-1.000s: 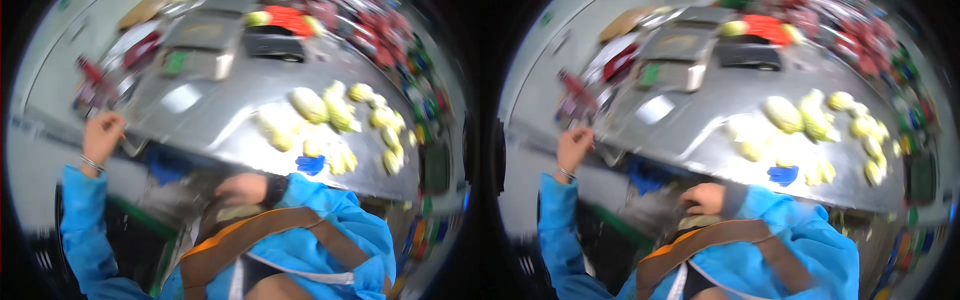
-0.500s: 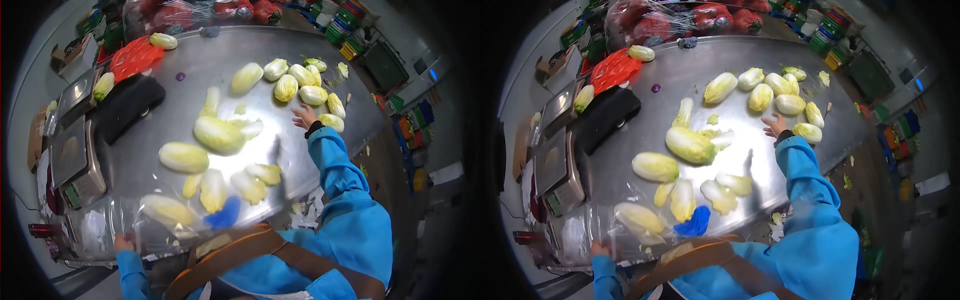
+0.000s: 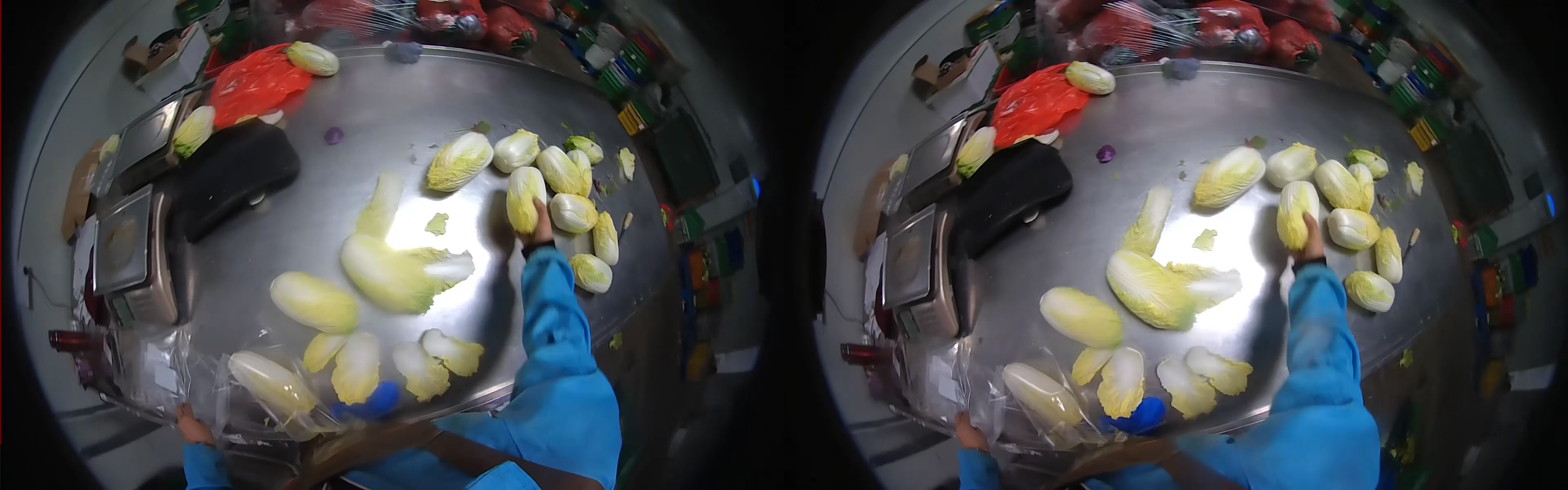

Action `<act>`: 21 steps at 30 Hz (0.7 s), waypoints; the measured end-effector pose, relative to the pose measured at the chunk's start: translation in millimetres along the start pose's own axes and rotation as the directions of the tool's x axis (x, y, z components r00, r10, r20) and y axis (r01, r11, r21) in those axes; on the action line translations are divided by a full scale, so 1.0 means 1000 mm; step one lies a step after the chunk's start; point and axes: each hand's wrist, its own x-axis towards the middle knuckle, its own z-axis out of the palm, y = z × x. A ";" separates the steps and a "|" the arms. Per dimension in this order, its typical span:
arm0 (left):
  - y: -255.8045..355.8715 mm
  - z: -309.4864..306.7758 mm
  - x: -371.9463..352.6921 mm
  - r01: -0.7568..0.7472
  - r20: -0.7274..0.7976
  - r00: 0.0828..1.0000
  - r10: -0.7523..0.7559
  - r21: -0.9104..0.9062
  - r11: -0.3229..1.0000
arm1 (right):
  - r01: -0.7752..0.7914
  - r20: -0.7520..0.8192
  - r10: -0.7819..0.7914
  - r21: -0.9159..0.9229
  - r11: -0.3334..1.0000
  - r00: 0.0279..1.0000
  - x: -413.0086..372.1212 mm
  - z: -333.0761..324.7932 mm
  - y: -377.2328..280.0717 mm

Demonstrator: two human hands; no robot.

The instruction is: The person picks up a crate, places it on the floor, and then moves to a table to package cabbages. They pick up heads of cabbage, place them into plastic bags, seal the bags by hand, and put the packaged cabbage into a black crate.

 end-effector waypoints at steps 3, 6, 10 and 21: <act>0.018 -0.036 -0.002 -0.168 0.183 0.977 0.114 0.313 0.935 | -0.052 0.257 -0.009 0.228 0.972 0.966 -0.132 0.087 0.005; 0.098 -0.116 -0.006 -0.120 -0.176 0.976 0.131 0.075 0.990 | -0.123 0.476 -0.004 0.234 0.964 0.879 -0.228 0.172 0.024; 0.097 -0.035 -0.007 -0.044 0.249 0.968 -0.018 0.243 0.969 | -0.354 0.822 0.125 0.098 0.930 0.555 -0.298 0.239 0.075; 0.118 -0.127 -0.127 -0.291 -0.243 0.949 0.200 -0.434 0.852 | -0.465 0.653 0.712 -0.561 0.684 0.259 -0.438 0.323 0.213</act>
